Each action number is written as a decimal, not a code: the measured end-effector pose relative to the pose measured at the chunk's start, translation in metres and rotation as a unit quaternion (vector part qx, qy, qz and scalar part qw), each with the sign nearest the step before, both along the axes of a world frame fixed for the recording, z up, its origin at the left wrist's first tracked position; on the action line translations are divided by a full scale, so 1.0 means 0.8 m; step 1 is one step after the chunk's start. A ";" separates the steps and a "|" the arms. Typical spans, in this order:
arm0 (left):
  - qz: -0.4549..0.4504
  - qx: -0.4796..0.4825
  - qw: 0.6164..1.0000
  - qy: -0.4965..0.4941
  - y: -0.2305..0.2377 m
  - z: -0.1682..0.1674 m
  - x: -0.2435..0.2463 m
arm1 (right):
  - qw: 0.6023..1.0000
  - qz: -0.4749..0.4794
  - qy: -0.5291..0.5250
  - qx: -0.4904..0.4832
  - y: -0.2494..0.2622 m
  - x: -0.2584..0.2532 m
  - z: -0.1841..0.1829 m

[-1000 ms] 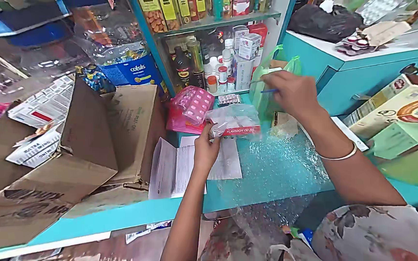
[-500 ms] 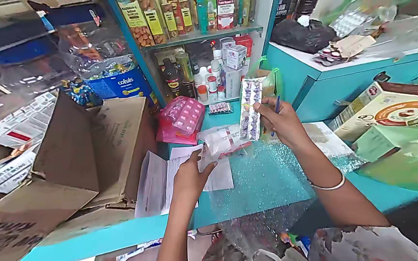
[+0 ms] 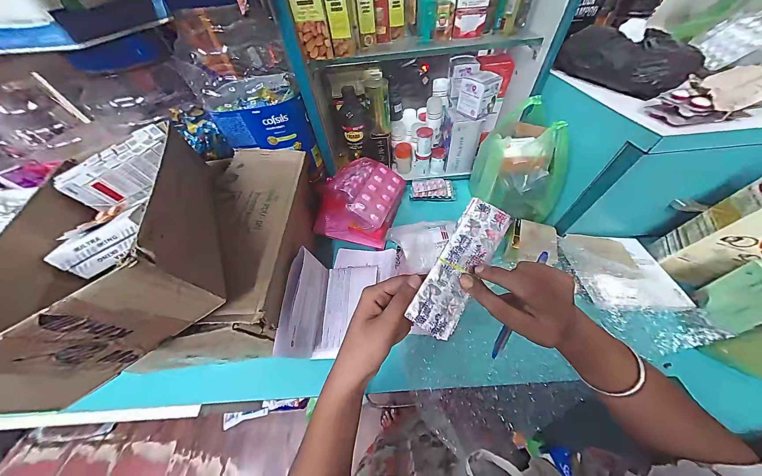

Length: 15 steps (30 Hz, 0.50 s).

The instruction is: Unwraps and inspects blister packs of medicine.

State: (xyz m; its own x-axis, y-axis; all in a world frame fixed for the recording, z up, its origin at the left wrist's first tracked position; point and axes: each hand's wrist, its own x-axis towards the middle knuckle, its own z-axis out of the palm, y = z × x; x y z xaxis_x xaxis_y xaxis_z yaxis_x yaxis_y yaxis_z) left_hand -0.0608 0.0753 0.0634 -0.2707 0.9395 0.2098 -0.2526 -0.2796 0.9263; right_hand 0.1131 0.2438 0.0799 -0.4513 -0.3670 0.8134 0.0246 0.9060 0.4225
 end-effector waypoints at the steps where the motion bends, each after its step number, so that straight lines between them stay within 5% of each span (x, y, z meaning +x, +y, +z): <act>1: -0.008 0.003 1.000 -0.013 -0.002 0.000 -0.001 | 1.000 0.009 -0.001 -0.002 0.001 -0.001 -0.001; 4: -0.001 0.019 1.000 -0.016 -0.007 -0.002 -0.003 | 0.999 0.013 -0.016 -0.028 0.002 -0.006 -0.007; 10: 0.090 0.052 0.994 0.042 -0.012 -0.001 0.005 | 0.966 0.015 -0.098 -0.239 -0.028 -0.023 -0.017; 15: 0.054 0.084 0.985 0.140 -0.016 -0.004 0.000 | 0.933 0.044 -0.111 -0.339 -0.049 -0.033 -0.015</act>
State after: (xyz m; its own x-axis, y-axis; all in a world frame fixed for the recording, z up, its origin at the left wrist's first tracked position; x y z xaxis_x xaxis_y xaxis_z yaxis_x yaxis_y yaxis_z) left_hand -0.0605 0.0629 0.0600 -0.2768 0.8538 0.4410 0.0456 -0.4467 0.8935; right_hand 0.0869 0.2050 0.0679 -0.6293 0.1532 0.7619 -0.0832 0.9614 -0.2621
